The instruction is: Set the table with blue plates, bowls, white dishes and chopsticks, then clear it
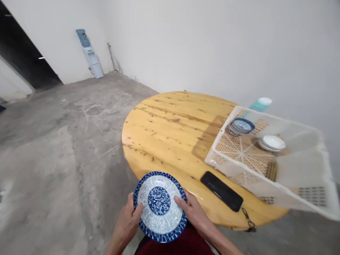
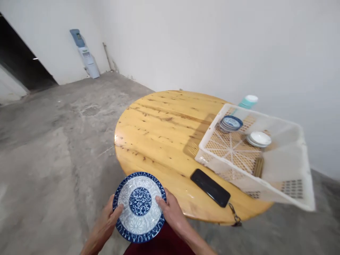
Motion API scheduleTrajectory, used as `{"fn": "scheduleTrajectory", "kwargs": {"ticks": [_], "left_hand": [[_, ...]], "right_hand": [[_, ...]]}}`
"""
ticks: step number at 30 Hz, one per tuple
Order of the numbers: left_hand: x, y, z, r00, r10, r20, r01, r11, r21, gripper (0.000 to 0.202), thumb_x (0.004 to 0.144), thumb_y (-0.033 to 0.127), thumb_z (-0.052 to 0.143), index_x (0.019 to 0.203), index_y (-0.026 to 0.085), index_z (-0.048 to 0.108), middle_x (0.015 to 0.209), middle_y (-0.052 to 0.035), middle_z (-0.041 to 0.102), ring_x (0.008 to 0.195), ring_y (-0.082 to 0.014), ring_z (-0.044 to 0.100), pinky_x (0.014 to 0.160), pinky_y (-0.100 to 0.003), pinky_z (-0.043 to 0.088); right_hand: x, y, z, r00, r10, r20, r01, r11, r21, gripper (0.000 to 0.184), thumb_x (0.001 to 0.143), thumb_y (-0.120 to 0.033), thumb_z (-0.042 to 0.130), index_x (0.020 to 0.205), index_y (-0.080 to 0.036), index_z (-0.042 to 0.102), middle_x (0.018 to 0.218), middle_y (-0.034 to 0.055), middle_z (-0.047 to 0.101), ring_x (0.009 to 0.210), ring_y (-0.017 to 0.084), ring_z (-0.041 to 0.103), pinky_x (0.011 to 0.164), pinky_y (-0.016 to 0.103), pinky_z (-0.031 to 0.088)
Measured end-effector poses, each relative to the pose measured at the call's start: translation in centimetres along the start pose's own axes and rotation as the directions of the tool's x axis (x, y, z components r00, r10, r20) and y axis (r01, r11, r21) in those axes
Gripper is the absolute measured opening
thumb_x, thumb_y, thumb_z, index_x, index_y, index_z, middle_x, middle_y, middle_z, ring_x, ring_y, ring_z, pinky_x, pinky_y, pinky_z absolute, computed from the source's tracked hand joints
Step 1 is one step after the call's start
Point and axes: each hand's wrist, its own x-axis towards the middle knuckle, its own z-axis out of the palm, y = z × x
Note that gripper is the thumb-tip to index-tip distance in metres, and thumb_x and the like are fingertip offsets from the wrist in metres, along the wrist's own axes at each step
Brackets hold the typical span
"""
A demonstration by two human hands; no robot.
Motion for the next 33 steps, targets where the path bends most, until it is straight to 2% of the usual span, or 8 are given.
{"fn": "scheduleTrajectory", "kwargs": {"ticks": [3,6,11,18,21,26,29,33], "left_hand": [[0.8,-3.4,-2.2,1.0,-0.024,0.003,0.024,0.998,-0.063,0.048,0.081,0.058,0.049,0.11,0.021,0.059,0.102,-0.011,0.075,0.106,-0.0332,0.069,0.089,-0.041,0.054],[2.6,-5.7,-3.3,1.0,-0.016,0.002,0.016,0.993,-0.115,0.053,0.081,0.059,0.049,0.113,0.018,0.058,0.108,-0.0114,0.074,0.109,-0.0331,0.067,0.094,-0.044,0.051],[7.2,-7.0,-4.7,0.998,0.005,0.059,0.005,0.988,-0.154,0.056,0.082,0.059,0.051,0.117,0.017,0.058,0.116,-0.0129,0.071,0.115,-0.0339,0.063,0.097,-0.045,0.048],[17.8,-4.2,-7.9,0.978,0.039,0.207,-0.034,0.999,-0.026,0.048,0.082,0.057,0.05,0.11,0.019,0.058,0.103,-0.0119,0.074,0.104,-0.033,0.068,0.092,-0.043,0.05],[23.0,-2.7,-9.4,0.971,0.046,0.235,-0.05,0.999,0.011,0.052,0.08,0.057,0.052,0.114,0.019,0.058,0.114,-0.0133,0.073,0.11,-0.0327,0.067,0.093,-0.042,0.051],[31.1,-0.6,-12.1,0.954,0.062,0.294,-0.082,0.995,0.055,0.06,0.08,0.056,0.054,0.125,0.016,0.056,0.128,-0.0165,0.068,0.121,-0.0331,0.063,0.101,-0.043,0.048],[35.1,0.8,-13.2,0.942,0.12,0.315,-0.137,0.99,0.033,0.059,0.082,0.052,0.056,0.129,0.016,0.054,0.133,-0.0165,0.065,0.126,-0.033,0.06,0.106,-0.045,0.045],[39.5,3.3,-13.7,0.916,0.184,0.357,-0.216,0.975,0.054,0.05,0.084,0.049,0.056,0.119,0.015,0.059,0.125,-0.0168,0.068,0.12,-0.0333,0.062,0.105,-0.047,0.046]], "right_hand": [[0.4,1.3,3.7,1.0,-0.014,-0.017,0.014,1.0,0.009,0.051,0.076,-0.057,0.069,0.106,-0.016,0.073,0.104,0.0115,0.076,0.099,0.033,0.067,0.094,0.047,0.053],[1.6,1.9,5.8,1.0,0.002,-0.02,-0.002,1.0,-0.013,0.047,0.077,-0.054,0.066,0.104,-0.016,0.073,0.097,0.0093,0.075,0.094,0.031,0.066,0.088,0.044,0.054],[4.9,1.5,7.5,0.997,0.012,-0.074,-0.014,0.999,-0.034,0.045,0.077,-0.049,0.062,0.105,-0.016,0.072,0.093,0.0082,0.075,0.091,0.03,0.065,0.084,0.042,0.053],[12.7,2.1,9.6,0.966,0.072,-0.247,-0.06,0.997,0.053,0.042,0.077,-0.046,0.06,0.102,-0.014,0.071,0.093,0.0097,0.075,0.088,0.03,0.066,0.083,0.041,0.053],[17.1,2.2,10.7,0.937,0.097,-0.335,-0.071,0.993,0.089,0.039,0.075,-0.046,0.061,0.097,-0.015,0.072,0.09,0.0097,0.074,0.087,0.03,0.066,0.082,0.041,0.053],[23.6,0.5,12.5,0.895,0.107,-0.432,-0.056,0.99,0.128,0.035,0.077,-0.045,0.058,0.092,-0.016,0.072,0.091,0.0094,0.075,0.088,0.03,0.067,0.082,0.04,0.053],[26.4,-1.0,13.2,0.868,0.111,-0.484,-0.058,0.991,0.122,0.033,0.078,-0.042,0.056,0.093,-0.017,0.071,0.09,0.0092,0.075,0.087,0.029,0.067,0.08,0.039,0.053],[29.1,-2.0,13.6,0.803,0.117,-0.584,-0.061,0.992,0.114,0.032,0.078,-0.04,0.055,0.095,-0.017,0.07,0.092,0.0097,0.075,0.087,0.027,0.067,0.081,0.038,0.053]]}}
